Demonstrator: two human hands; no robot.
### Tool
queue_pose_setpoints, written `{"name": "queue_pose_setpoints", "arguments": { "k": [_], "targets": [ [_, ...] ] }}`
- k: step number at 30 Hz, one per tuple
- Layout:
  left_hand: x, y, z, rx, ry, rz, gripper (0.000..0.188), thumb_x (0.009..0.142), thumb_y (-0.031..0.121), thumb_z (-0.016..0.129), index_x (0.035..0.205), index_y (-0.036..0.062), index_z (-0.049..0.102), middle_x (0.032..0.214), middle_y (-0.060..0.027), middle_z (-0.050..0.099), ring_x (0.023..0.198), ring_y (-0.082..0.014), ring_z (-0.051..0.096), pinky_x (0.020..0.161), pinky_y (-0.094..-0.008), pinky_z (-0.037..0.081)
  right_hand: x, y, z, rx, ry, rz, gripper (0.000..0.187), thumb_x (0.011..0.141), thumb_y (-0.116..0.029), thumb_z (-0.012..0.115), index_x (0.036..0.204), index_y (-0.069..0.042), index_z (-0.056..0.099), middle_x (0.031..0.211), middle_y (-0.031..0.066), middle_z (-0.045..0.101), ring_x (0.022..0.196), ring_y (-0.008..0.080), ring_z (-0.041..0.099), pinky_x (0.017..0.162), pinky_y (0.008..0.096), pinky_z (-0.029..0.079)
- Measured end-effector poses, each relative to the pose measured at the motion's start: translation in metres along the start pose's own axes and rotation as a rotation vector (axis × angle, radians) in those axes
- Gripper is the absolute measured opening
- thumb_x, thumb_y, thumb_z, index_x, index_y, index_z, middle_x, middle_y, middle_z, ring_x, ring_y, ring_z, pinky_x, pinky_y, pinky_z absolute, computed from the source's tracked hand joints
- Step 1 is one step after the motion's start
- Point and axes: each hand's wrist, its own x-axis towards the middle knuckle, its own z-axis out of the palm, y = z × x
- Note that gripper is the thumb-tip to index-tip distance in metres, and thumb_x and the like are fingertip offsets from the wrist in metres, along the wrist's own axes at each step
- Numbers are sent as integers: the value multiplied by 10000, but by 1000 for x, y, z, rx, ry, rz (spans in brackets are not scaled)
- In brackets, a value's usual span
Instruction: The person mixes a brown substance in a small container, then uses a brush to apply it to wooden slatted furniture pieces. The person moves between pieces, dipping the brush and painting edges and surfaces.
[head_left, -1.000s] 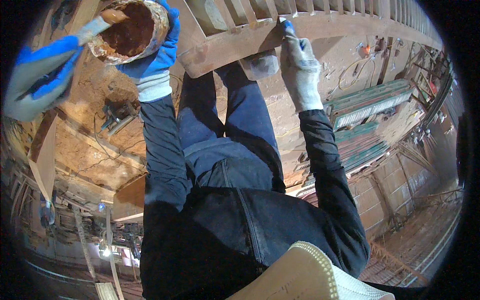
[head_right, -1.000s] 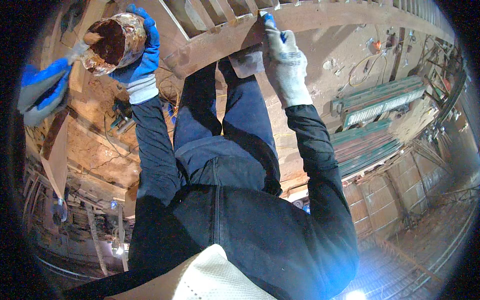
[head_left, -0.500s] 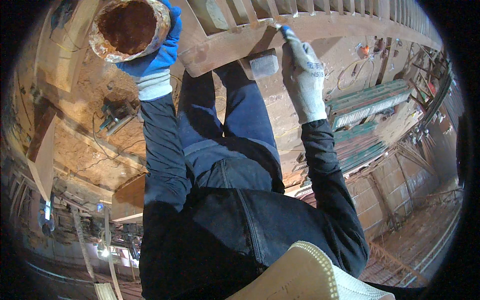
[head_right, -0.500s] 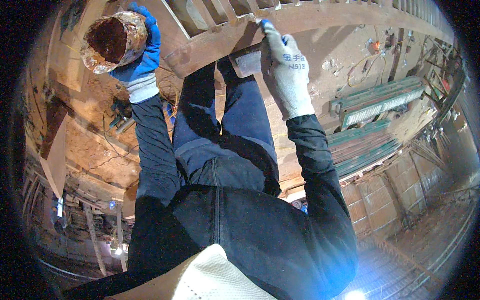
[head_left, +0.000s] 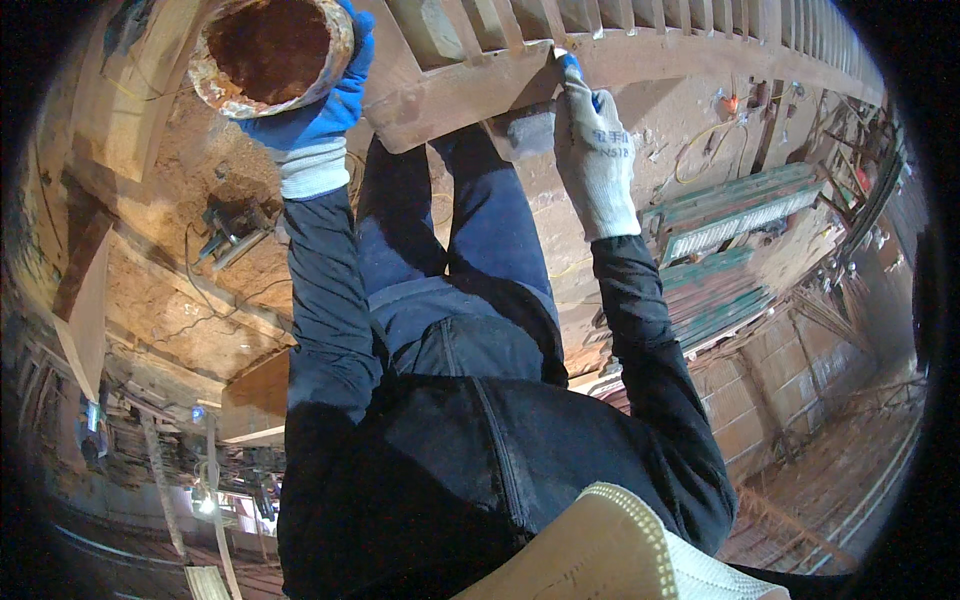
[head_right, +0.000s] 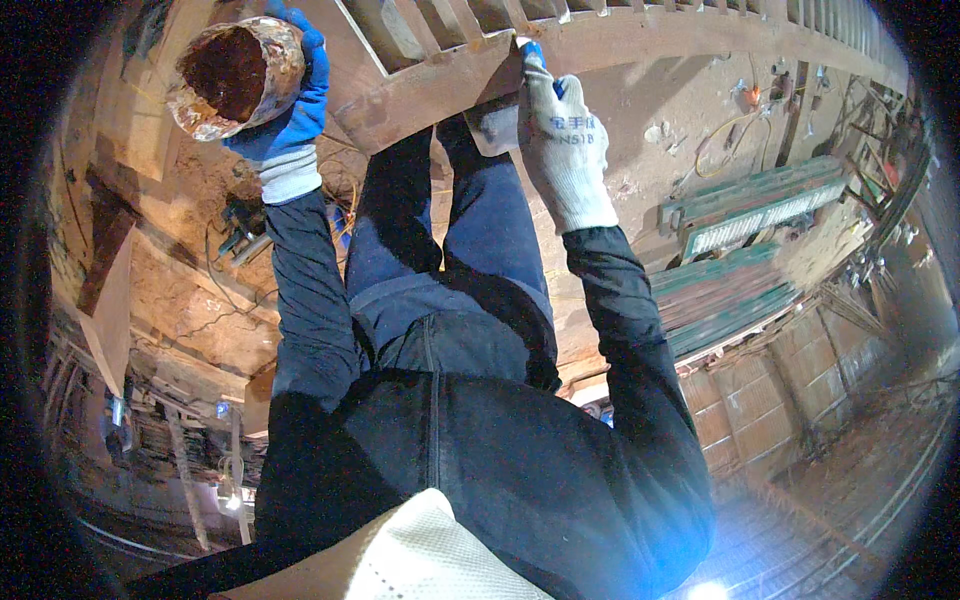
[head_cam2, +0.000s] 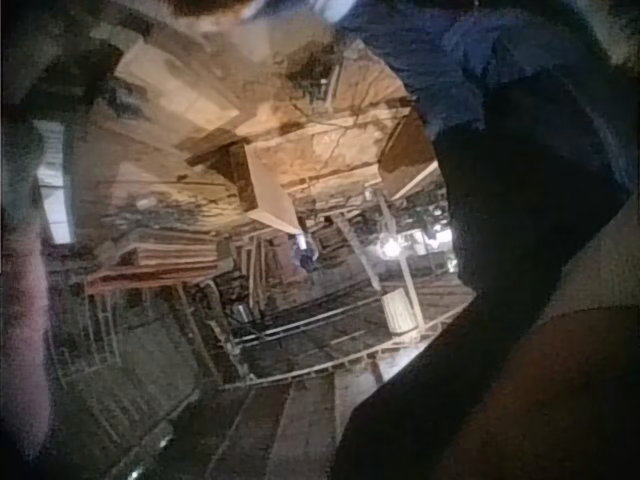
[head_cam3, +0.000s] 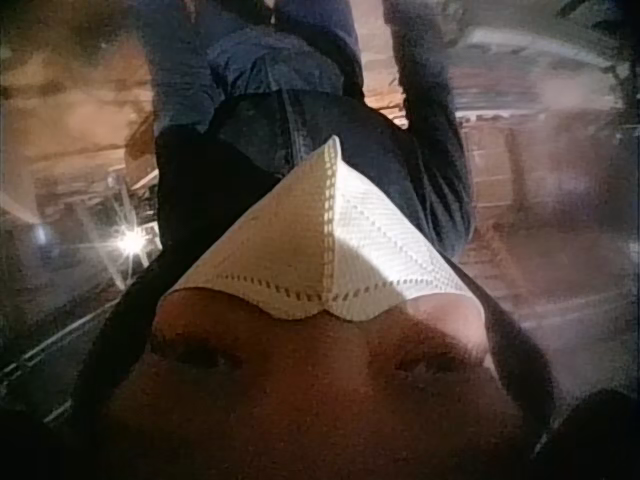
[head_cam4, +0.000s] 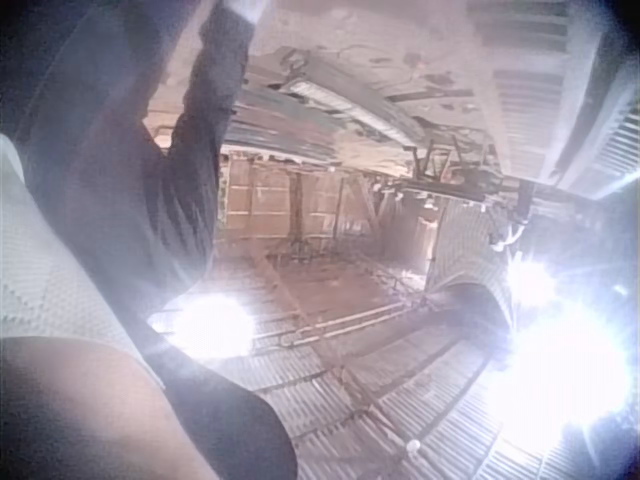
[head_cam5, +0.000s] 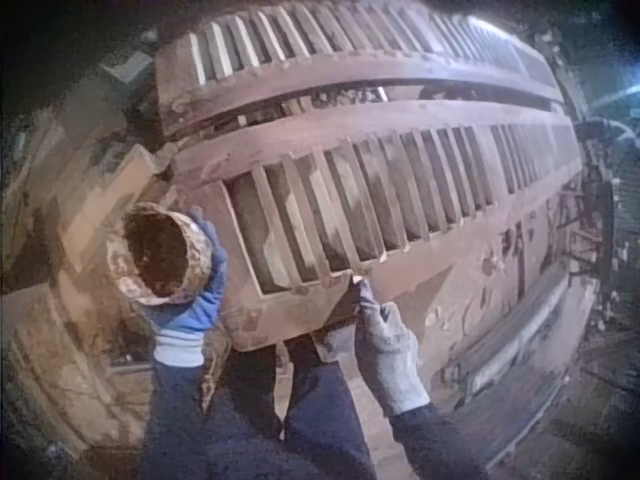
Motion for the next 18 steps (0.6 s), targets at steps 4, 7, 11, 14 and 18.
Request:
{"name": "queue_pose_setpoints", "arguments": {
  "k": [4,7,11,14,18],
  "targets": [
    [-3,3,2,6,7,8,772,831,539,620,1457,128,436,1517,-115,431,1382,-377,405,1082,-689,330,5,3,-8,97,61,-23,423,931,-114,593,1344,-190,541,861,127,568,685,322,641,569,413,511],
    [-1,2,-1,-44,23,-16,754,835,527,620,1450,127,446,1514,-113,436,1378,-374,411,1081,-687,334,12,10,-6,48,104,-33,399,936,-116,589,1329,-173,553,846,127,566,663,327,626,561,414,505],
    [1,2,-2,-73,45,-31,738,840,516,621,1444,126,453,1513,-107,438,1381,-368,409,1077,-684,340,0,1,1,17,30,17,375,957,-83,572,1328,-143,578,844,153,582,725,319,616,617,415,492],
    [-1,3,-1,-81,53,-16,737,840,513,622,1444,127,452,1517,-103,434,1386,-362,403,1079,-683,337,-3,-7,-12,129,21,8,381,949,-77,575,1324,-140,577,838,139,574,697,307,604,612,399,491],
    [-2,-1,5,-94,41,-39,744,839,516,624,1449,130,446,1528,-97,421,1395,-357,392,1086,-683,330,8,-1,-12,132,72,-5,368,921,-78,594,1283,-138,573,815,130,555,674,321,611,578,407,492]
  ]
}}
